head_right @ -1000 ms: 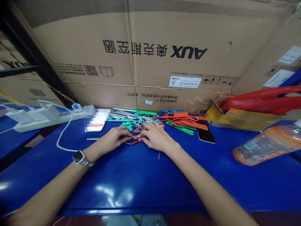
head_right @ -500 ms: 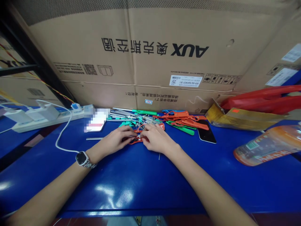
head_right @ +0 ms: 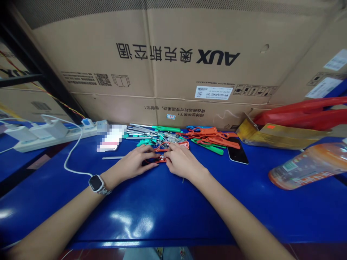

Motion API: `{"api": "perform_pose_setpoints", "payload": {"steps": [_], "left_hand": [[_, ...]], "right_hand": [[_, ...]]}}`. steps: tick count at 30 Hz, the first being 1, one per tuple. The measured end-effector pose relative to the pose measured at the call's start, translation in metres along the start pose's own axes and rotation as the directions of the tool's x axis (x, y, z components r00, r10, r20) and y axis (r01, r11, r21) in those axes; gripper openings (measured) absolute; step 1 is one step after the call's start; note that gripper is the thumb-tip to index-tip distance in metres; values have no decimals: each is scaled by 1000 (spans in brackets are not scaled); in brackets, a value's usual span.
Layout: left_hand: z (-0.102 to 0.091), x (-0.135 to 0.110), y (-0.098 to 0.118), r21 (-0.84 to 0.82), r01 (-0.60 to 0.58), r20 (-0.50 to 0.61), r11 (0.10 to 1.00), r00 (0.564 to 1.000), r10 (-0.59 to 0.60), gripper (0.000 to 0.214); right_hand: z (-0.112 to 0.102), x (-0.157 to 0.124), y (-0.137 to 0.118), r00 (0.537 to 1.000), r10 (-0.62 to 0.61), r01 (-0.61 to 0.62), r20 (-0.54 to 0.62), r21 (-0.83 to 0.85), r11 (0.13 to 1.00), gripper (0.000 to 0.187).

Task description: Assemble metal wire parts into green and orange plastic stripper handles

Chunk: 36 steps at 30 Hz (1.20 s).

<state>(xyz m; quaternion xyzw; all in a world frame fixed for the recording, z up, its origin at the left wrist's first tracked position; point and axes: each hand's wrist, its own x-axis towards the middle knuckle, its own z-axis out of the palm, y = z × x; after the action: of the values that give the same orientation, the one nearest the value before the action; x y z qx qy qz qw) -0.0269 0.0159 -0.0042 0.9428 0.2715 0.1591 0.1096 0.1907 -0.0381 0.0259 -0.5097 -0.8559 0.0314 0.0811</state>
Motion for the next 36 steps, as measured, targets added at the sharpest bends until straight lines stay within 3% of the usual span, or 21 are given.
{"api": "perform_pose_setpoints", "payload": {"steps": [7, 14, 18, 24, 30, 33, 36], "left_hand": [[-7, -3, -3, 54, 19, 10, 998, 1000, -20, 32], [-5, -6, -1, 175, 33, 45, 984, 998, -41, 36], [-4, -6, 0, 172, 43, 35, 984, 998, -50, 36], [-3, -6, 0, 128, 85, 24, 988, 996, -89, 34], [-2, -6, -2, -17, 140, -7, 990, 990, -141, 37], [-6, -7, -2, -66, 166, -17, 984, 986, -168, 45], [-14, -10, -2, -102, 170, -50, 980, 983, -176, 41]], "right_hand": [[7, 2, -6, 1000, -6, 5, -30, -36, 999, 29], [16, 0, 3, 996, -2, 7, -90, 64, 998, 35], [12, -4, 0, 996, -9, 8, -89, -2, 1000, 34], [11, -11, -11, 999, 0, -7, -49, -131, 991, 34], [19, -16, -12, 992, 18, -33, -125, -117, 993, 34], [20, -16, -12, 986, 19, -37, -165, -111, 993, 33], [17, -16, -13, 982, 1, -22, -190, -109, 994, 33]]}}
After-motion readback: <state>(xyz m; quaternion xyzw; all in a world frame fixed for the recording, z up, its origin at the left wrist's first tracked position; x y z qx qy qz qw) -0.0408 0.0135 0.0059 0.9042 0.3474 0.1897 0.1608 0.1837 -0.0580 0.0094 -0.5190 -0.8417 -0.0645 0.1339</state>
